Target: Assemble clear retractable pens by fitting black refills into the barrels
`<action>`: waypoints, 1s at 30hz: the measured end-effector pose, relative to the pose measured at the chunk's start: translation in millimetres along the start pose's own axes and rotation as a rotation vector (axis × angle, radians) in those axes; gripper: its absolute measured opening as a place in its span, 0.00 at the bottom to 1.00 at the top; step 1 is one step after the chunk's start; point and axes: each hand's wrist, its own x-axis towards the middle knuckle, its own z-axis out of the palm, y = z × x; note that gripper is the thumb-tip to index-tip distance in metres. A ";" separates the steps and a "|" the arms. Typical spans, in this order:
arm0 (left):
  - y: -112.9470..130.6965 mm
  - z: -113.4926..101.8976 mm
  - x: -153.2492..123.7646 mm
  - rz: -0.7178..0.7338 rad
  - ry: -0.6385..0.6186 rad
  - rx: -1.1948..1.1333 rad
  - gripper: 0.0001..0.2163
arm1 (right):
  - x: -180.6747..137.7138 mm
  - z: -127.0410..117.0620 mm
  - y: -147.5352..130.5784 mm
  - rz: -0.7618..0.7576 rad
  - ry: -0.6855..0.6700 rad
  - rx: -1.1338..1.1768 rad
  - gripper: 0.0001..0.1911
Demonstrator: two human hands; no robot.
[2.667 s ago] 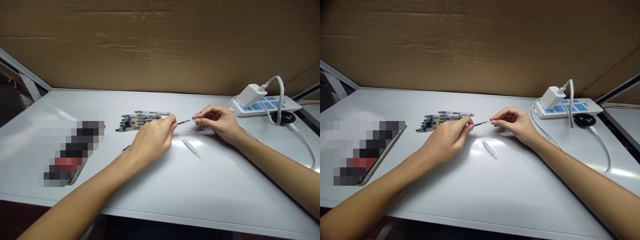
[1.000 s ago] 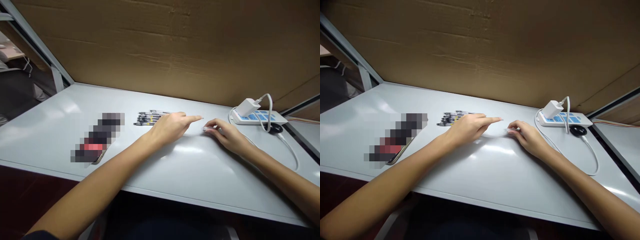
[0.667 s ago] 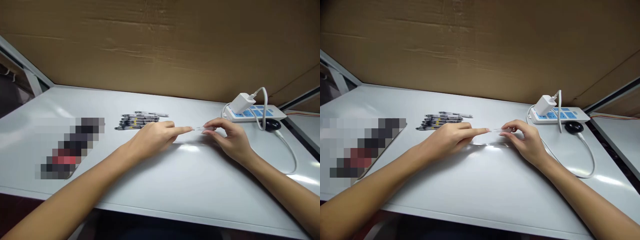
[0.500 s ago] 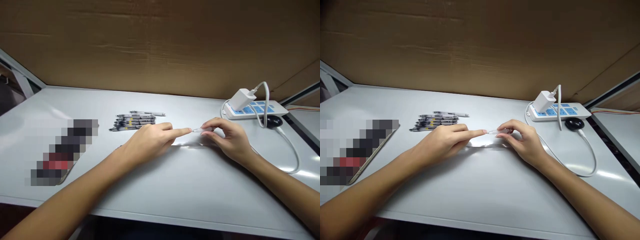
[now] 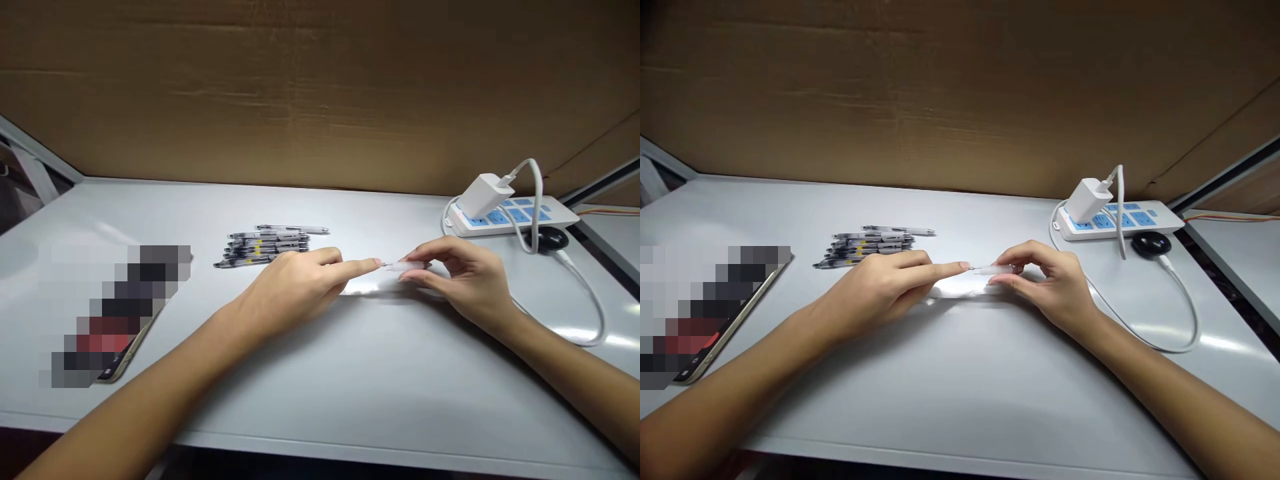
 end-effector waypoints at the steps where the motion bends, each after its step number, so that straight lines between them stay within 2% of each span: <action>1: -0.8 0.5 -0.6 0.008 0.008 -0.008 0.23 | 0.3 0.3 0.4 -0.013 0.008 0.007 0.09; 11: 0.8 3.2 -1.2 0.059 0.023 0.010 0.22 | 1.7 0.2 -1.2 -0.064 0.022 -0.022 0.07; 18: -1.7 0.5 -0.4 0.041 0.080 0.010 0.21 | 3.3 0.0 1.9 -0.037 0.047 0.004 0.06; 24: 1.4 4.3 0.3 0.030 0.007 -0.034 0.22 | 0.7 -0.1 -1.2 -0.104 -0.013 -0.049 0.05; 30: 1.4 6.4 0.6 0.044 0.034 -0.061 0.20 | 0.3 -0.4 -2.0 -0.159 -0.047 -0.102 0.05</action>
